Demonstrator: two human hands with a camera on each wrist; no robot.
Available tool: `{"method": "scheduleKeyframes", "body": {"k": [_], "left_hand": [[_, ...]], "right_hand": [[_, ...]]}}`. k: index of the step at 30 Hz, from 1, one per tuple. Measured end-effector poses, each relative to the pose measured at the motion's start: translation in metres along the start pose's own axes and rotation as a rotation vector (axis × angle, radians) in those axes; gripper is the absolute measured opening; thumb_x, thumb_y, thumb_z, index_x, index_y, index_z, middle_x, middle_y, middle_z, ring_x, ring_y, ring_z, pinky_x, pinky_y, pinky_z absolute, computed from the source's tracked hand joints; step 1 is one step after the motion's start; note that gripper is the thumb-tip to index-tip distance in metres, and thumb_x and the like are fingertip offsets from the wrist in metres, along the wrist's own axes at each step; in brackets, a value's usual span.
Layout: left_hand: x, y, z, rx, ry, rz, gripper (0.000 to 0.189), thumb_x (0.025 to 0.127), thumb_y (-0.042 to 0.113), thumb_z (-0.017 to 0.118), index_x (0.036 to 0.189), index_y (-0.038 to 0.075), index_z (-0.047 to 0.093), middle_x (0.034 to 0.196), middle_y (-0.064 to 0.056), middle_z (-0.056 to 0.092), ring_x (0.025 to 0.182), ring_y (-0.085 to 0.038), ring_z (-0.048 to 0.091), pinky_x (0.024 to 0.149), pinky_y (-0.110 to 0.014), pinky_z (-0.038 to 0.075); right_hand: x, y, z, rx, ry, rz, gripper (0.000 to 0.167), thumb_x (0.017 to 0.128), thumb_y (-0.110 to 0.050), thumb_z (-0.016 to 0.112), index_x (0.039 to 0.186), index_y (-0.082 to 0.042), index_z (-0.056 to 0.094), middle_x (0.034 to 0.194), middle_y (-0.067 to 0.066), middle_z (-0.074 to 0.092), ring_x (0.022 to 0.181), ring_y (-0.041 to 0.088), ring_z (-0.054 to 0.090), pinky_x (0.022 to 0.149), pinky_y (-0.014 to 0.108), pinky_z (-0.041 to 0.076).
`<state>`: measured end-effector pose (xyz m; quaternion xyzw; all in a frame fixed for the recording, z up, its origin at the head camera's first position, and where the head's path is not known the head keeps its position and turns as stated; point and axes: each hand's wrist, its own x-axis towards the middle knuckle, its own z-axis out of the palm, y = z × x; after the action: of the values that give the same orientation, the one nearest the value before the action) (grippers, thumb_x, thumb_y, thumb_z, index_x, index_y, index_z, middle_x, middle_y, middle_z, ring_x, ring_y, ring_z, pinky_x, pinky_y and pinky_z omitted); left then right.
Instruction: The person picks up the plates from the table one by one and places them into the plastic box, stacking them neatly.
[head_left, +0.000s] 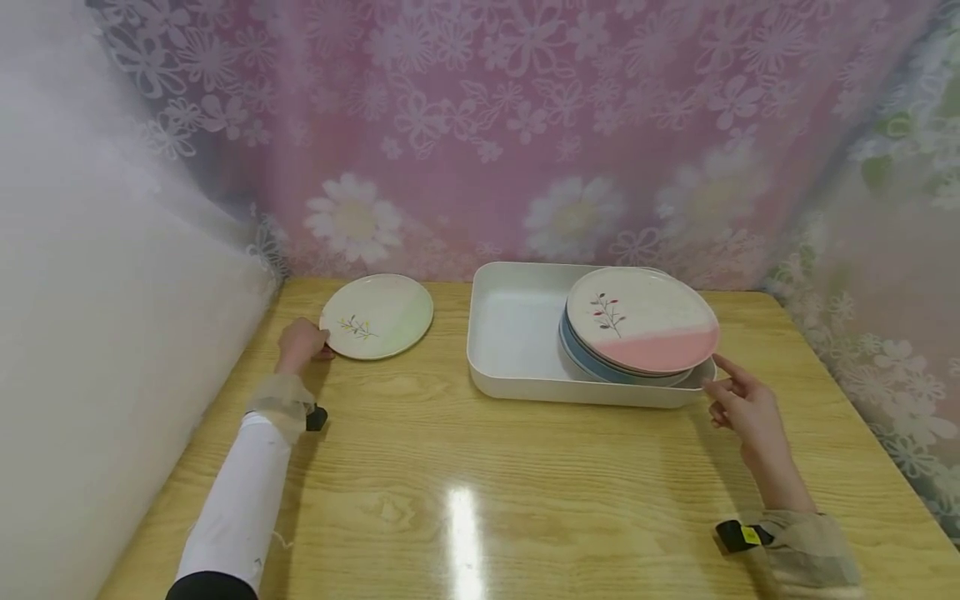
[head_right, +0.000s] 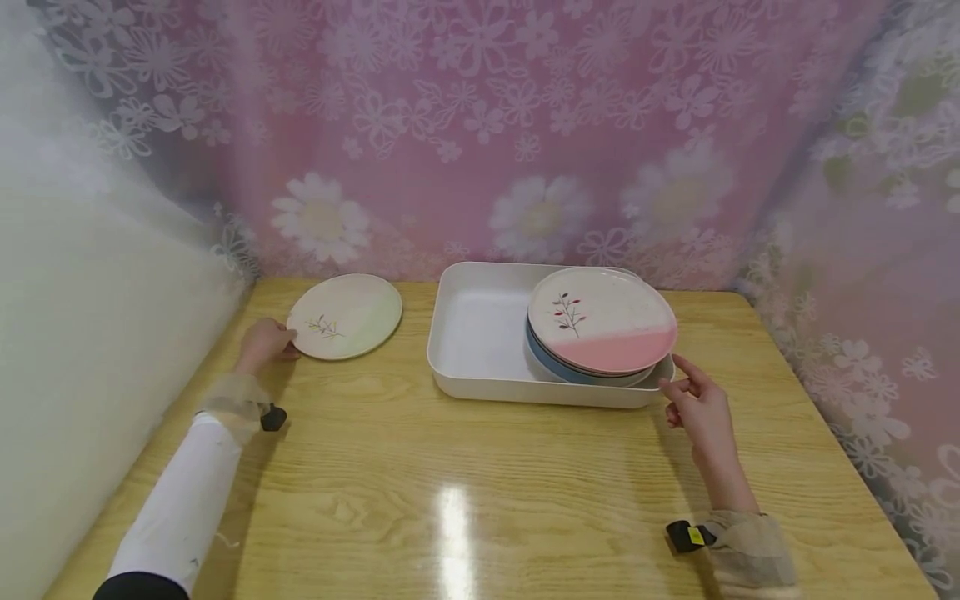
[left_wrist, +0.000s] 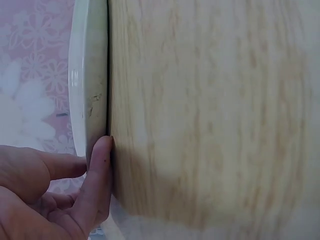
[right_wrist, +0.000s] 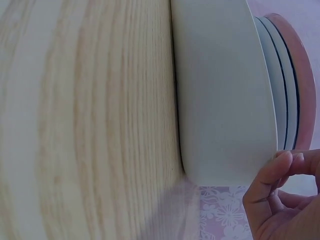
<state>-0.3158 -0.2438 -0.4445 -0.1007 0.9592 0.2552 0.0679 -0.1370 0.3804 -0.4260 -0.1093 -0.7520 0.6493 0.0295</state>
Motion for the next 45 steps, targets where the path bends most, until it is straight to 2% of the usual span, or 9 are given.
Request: {"method": "scheduleKeyframes", "body": {"k": [5,13,16,20,24,27,31,38,45], "left_hand": [[-0.001,-0.003,0.001,-0.013,0.001,0.005,0.02,0.099,0.011,0.046,0.099,-0.007,0.055,0.096,-0.025,0.072,0.093,-0.036,0.074,0.101,-0.051,0.046],[-0.001,-0.004,0.004,-0.037,0.044,0.013,0.025,0.1,0.012,0.046,0.11,-0.009,0.052,0.091,-0.021,0.073,0.096,-0.038,0.072,0.101,-0.051,0.043],[0.0,-0.002,0.003,-0.018,0.057,0.018,0.021,0.098,0.012,0.046,0.095,-0.006,0.055,0.087,-0.022,0.069,0.09,-0.042,0.067,0.089,-0.049,0.048],[-0.002,-0.001,0.0,-0.044,0.046,0.033,0.024,0.096,0.011,0.046,0.076,0.0,0.053,0.07,-0.01,0.058,0.069,-0.026,0.055,0.065,-0.037,0.045],[-0.006,-0.006,0.001,-0.344,-0.061,0.002,0.033,0.101,0.006,0.04,0.115,-0.016,0.06,0.091,-0.021,0.067,0.064,-0.013,0.067,0.065,-0.026,0.053],[-0.01,-0.009,0.004,-0.612,-0.141,-0.049,0.047,0.104,0.004,0.034,0.144,-0.022,0.035,0.12,-0.033,0.058,0.064,-0.011,0.071,0.073,-0.027,0.06],[-0.015,-0.008,0.005,-0.777,-0.185,-0.081,0.05,0.105,0.004,0.032,0.148,-0.021,0.027,0.131,-0.034,0.047,0.064,-0.004,0.068,0.079,-0.025,0.06],[-0.031,0.002,-0.007,-0.948,-0.236,-0.135,0.056,0.105,0.004,0.035,0.153,-0.017,0.014,0.117,-0.023,0.048,0.065,-0.009,0.067,0.084,-0.028,0.06],[-0.051,0.01,-0.017,-1.126,-0.204,-0.127,0.036,0.104,0.002,0.039,0.137,-0.011,0.037,0.111,-0.017,0.049,0.069,-0.011,0.07,0.084,-0.026,0.06]], "right_hand": [[0.0,0.0,0.001,-0.007,0.004,-0.013,0.07,0.104,-0.015,0.058,0.16,0.002,0.019,0.077,-0.011,0.058,0.053,0.006,0.044,0.048,0.021,0.044],[-0.002,-0.001,0.002,-0.028,0.012,-0.01,0.07,0.104,-0.017,0.058,0.16,0.001,0.019,0.077,-0.01,0.057,0.053,0.006,0.045,0.049,0.021,0.044],[-0.002,-0.001,0.001,-0.024,0.011,-0.007,0.071,0.104,-0.017,0.058,0.16,0.001,0.018,0.077,-0.01,0.057,0.053,0.006,0.045,0.049,0.022,0.045],[-0.003,0.0,0.001,-0.021,0.016,-0.014,0.07,0.104,-0.018,0.057,0.16,0.001,0.019,0.078,-0.01,0.057,0.053,0.006,0.045,0.049,0.022,0.045],[-0.003,0.0,0.002,-0.033,0.012,-0.013,0.069,0.105,-0.017,0.056,0.16,0.001,0.018,0.077,-0.012,0.057,0.053,0.006,0.045,0.05,0.022,0.045],[-0.002,0.001,0.002,-0.031,0.008,-0.008,0.069,0.105,-0.015,0.055,0.16,0.001,0.016,0.077,-0.013,0.057,0.053,0.006,0.045,0.049,0.023,0.044],[-0.001,0.002,0.001,-0.021,0.015,-0.002,0.069,0.105,-0.014,0.055,0.16,0.001,0.016,0.076,-0.012,0.056,0.053,0.006,0.044,0.049,0.022,0.044],[-0.002,0.001,0.002,-0.039,0.011,-0.005,0.07,0.105,-0.017,0.055,0.16,0.001,0.016,0.076,-0.012,0.057,0.053,0.007,0.045,0.05,0.023,0.045],[-0.004,0.001,0.003,-0.035,0.006,-0.01,0.07,0.105,-0.018,0.055,0.161,-0.002,0.016,0.078,-0.01,0.056,0.054,0.006,0.046,0.051,0.022,0.046]]}}
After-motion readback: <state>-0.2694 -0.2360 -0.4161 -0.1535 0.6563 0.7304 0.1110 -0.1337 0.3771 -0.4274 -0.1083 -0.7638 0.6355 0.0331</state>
